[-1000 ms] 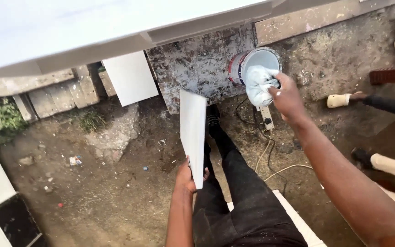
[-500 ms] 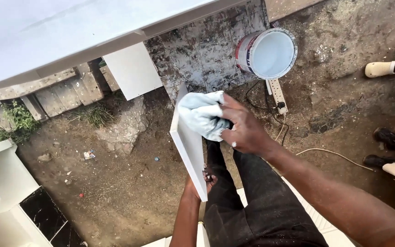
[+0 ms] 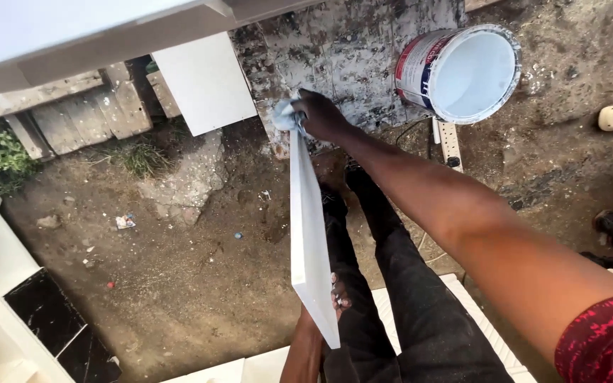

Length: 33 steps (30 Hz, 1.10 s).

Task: Wiping down various white cabinet panels with a cloth to remove dust or debris.

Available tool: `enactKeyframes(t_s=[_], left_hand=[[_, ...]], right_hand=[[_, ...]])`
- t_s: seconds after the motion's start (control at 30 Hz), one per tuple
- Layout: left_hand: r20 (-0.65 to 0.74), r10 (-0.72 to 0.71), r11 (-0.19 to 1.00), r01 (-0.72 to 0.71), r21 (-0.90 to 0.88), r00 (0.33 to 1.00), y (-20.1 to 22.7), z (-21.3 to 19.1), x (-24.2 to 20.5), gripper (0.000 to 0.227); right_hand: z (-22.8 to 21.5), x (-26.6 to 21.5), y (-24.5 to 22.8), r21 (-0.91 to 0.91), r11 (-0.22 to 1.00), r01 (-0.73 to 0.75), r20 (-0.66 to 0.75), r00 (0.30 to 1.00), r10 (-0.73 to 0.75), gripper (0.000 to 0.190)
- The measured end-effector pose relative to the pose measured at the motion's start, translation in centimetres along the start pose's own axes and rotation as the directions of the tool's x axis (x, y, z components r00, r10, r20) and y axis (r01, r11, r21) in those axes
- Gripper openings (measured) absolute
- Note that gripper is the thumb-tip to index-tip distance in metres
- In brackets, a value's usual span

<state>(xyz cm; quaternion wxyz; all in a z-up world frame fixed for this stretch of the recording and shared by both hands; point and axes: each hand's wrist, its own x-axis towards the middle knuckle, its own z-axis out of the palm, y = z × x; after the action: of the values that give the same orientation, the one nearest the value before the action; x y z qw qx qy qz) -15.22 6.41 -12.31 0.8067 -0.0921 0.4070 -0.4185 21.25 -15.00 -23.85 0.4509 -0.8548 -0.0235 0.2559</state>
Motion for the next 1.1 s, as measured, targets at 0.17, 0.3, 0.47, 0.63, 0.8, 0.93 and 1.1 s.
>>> enactKeyframes(t_s=[0.17, 0.3, 0.47, 0.63, 0.8, 0.93, 1.1], left_hand=[[-0.638, 0.200, 0.974, -0.078, 0.214, 0.743, 0.0, 6.1, -0.6, 0.017], [-0.758, 0.216, 0.965, -0.016, 0.262, 0.615, 0.7, 5.8, -0.5, 0.024], [-0.759, 0.178, 0.958, 0.066, 0.279, 0.626, 0.8, 4.8, 0.3, 0.028], [-0.823, 0.313, 0.826, 0.291, 0.482, 0.474, 0.5, 7.8, -0.4, 0.059], [-0.830, 0.415, 0.739, 0.395, 0.546, 0.372, 0.6, 9.7, -0.3, 0.074], [-0.830, 0.413, 0.758, 0.363, 0.542, 0.375, -0.1, 11.5, 0.1, 0.075], [-0.835, 0.395, 0.779, 0.342, 0.526, 0.384, -0.8, 12.4, -0.3, 0.076]], right_hand=[[-2.9, -1.0, -2.5, 0.163, 0.904, -0.394, 0.058, 0.919, 0.390, 0.055], [-7.4, -11.6, -14.9, 0.141, 0.903, -0.405, 0.208, 0.904, 0.373, 0.042], [-10.7, -25.7, -23.2, 0.174, 0.976, 0.127, 0.390, 0.901, -0.187, 0.036], [-10.9, -22.3, -19.6, 0.185, 0.983, -0.012, 0.424, 0.903, -0.069, 0.039], [-8.0, -16.3, -13.8, -0.094, 0.992, -0.090, 0.277, 0.954, 0.113, 0.041], [-10.3, -20.9, -21.0, -0.029, 0.936, -0.351, 0.194, 0.917, 0.350, 0.022], [-12.9, -30.8, -22.5, 0.061, 0.985, -0.162, 0.388, 0.913, 0.126, 0.028]])
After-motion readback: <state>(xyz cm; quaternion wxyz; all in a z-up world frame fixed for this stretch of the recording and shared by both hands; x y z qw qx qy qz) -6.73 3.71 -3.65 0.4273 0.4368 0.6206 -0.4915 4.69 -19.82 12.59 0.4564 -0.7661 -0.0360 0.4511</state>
